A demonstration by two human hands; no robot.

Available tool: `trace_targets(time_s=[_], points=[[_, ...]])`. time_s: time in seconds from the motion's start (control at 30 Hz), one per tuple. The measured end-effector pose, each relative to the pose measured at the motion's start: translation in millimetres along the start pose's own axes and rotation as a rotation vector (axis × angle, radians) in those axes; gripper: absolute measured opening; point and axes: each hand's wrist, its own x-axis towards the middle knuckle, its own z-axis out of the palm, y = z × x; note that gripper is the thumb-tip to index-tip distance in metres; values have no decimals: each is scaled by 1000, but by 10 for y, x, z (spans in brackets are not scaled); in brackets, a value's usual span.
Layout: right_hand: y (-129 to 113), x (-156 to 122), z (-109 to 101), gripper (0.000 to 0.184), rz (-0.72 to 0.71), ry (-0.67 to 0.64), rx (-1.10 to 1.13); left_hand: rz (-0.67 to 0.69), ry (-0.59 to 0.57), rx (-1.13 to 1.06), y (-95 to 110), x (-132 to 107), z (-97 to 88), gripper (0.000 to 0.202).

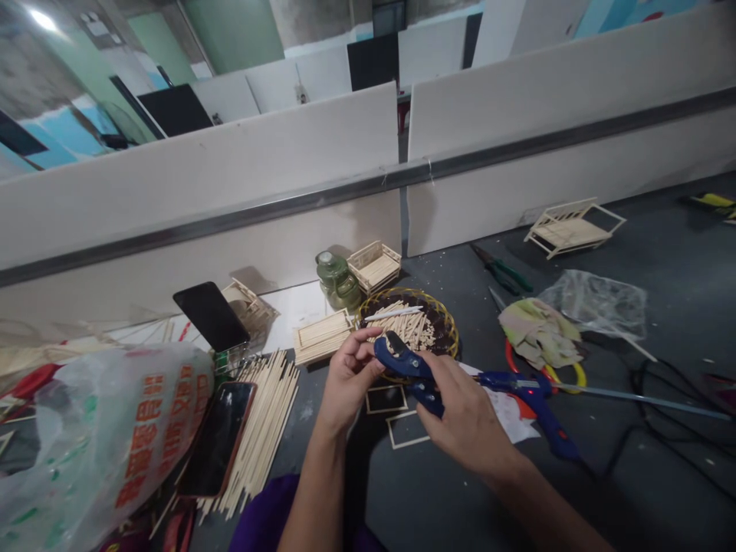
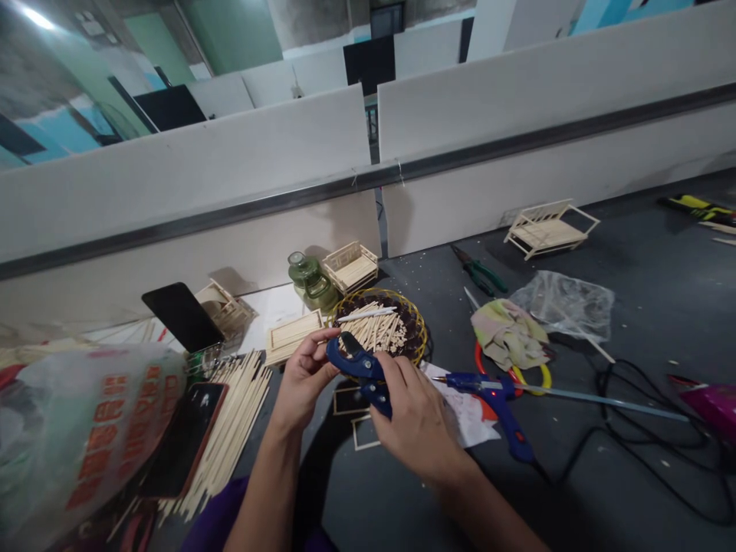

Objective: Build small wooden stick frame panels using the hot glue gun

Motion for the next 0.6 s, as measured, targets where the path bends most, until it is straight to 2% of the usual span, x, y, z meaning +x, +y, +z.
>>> trace_targets(time_s=[0.33, 0.6], points=[[-25, -4, -13, 58, 6, 0, 15, -3, -12, 4, 18, -9, -6, 43], [45, -32, 52, 44, -36, 3, -33, -5, -25, -9, 42, -4, 2, 41]])
